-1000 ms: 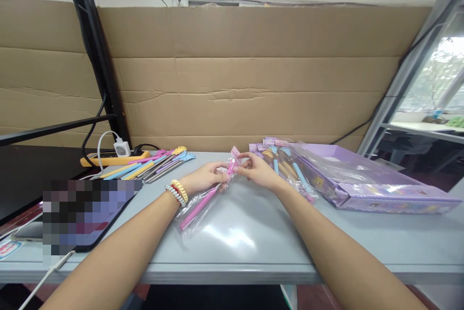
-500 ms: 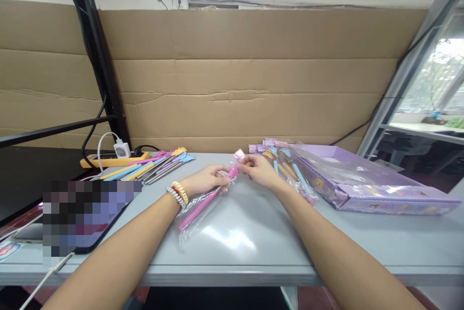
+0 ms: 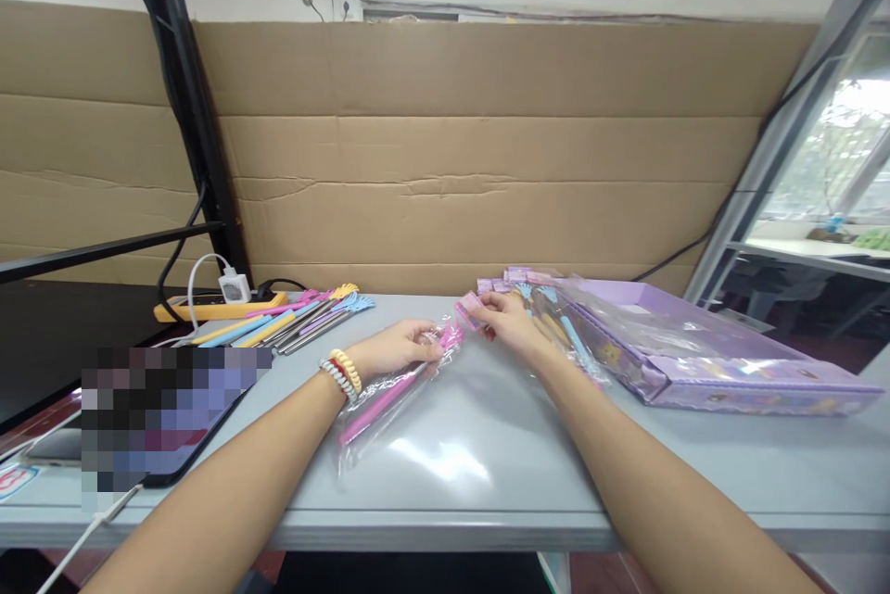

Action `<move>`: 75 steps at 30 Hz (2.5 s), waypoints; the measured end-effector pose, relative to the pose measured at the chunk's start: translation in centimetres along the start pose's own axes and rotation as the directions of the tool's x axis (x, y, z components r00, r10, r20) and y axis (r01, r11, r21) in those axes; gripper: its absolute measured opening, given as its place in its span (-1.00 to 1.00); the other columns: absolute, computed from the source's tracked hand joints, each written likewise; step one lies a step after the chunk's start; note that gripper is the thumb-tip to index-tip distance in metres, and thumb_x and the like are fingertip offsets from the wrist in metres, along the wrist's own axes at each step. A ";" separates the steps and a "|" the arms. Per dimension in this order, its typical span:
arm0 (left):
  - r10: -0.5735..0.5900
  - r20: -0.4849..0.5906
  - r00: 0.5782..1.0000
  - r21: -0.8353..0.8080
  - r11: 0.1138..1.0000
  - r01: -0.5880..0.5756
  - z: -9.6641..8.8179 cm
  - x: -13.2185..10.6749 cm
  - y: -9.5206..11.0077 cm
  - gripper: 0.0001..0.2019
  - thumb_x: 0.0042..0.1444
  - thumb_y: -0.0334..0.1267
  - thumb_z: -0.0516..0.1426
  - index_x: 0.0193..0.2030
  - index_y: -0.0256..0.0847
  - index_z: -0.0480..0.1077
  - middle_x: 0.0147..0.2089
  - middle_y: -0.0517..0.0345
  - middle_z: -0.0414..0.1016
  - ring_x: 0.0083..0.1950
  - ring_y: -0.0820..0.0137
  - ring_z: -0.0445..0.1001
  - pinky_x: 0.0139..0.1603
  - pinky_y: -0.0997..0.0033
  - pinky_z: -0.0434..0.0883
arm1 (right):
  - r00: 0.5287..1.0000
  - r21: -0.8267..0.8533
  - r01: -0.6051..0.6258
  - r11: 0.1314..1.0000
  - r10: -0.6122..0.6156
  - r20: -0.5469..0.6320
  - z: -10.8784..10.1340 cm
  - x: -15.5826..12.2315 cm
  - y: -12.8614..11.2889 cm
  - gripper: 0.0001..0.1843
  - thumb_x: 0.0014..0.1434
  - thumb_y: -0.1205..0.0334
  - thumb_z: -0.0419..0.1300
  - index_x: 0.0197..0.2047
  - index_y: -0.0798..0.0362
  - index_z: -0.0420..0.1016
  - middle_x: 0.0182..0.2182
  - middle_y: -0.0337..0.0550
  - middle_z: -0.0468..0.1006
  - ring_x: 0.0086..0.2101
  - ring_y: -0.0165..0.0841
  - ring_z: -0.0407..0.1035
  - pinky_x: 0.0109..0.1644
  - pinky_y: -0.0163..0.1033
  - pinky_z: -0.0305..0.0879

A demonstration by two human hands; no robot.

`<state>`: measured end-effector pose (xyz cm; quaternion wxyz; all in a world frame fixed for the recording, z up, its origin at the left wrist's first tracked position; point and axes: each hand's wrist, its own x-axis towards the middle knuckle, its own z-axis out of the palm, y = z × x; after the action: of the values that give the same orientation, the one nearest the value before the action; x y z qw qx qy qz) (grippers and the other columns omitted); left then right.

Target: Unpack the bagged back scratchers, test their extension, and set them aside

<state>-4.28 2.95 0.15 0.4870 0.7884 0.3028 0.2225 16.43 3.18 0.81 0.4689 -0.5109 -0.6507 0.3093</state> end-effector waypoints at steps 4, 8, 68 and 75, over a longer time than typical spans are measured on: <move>0.027 -0.006 1.000 0.032 0.999 -0.027 0.0 -0.1 0.3 -0.66 0.02 -0.06 0.12 -0.19 -0.30 0.32 -0.53 0.22 0.35 -0.51 0.50 0.19 -0.46 0.45 0.10 | 0.999 0.028 0.015 0.999 -0.017 0.049 0.2 0.2 0.5 -0.71 -0.13 0.06 0.20 -0.55 0.05 0.18 -0.63 -0.30 0.31 -0.61 -0.49 0.19 -0.56 -0.35 0.15; 0.030 0.005 1.000 0.083 0.996 -0.030 0.0 -0.2 0.5 -0.69 0.03 -0.06 0.11 -0.24 -0.29 0.32 -0.54 0.25 0.33 -0.55 0.54 0.10 -0.51 0.47 0.04 | 0.995 -0.143 0.100 0.985 -0.101 -0.006 0.4 0.4 1.4 -0.80 -0.06 0.15 0.13 -0.36 0.08 0.29 -0.52 -0.24 0.41 -0.52 -0.44 0.27 -0.46 -0.33 0.19; 0.031 0.051 0.998 0.264 0.964 -0.043 0.1 -0.2 0.7 -0.71 0.03 -0.05 0.08 -0.26 -0.27 0.34 -0.49 0.27 0.29 -0.47 0.49 0.16 -0.37 0.45 0.14 | 0.972 -0.572 0.185 0.799 -0.235 -0.013 0.1 0.8 2.5 -0.93 -0.08 0.37 0.05 -0.43 0.07 0.29 -0.45 -0.19 0.47 -0.46 -0.41 0.27 -0.35 -0.33 0.10; 0.019 0.047 0.999 0.276 0.961 -0.031 0.2 -0.3 0.8 -0.69 0.03 -0.06 0.09 -0.22 -0.28 0.36 -0.47 0.26 0.33 -0.48 0.50 0.14 -0.38 0.46 0.13 | 0.970 -0.557 0.157 0.816 -0.232 -0.066 0.0 1.0 3.0 -0.77 -0.06 0.42 0.00 -0.27 0.05 0.21 -0.59 -0.27 0.38 -0.54 -0.40 0.22 -0.40 -0.33 0.06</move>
<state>-4.16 2.42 0.76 0.3759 0.8572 0.3101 0.1668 17.51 5.02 -1.51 0.3741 -0.5733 -0.7285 0.0265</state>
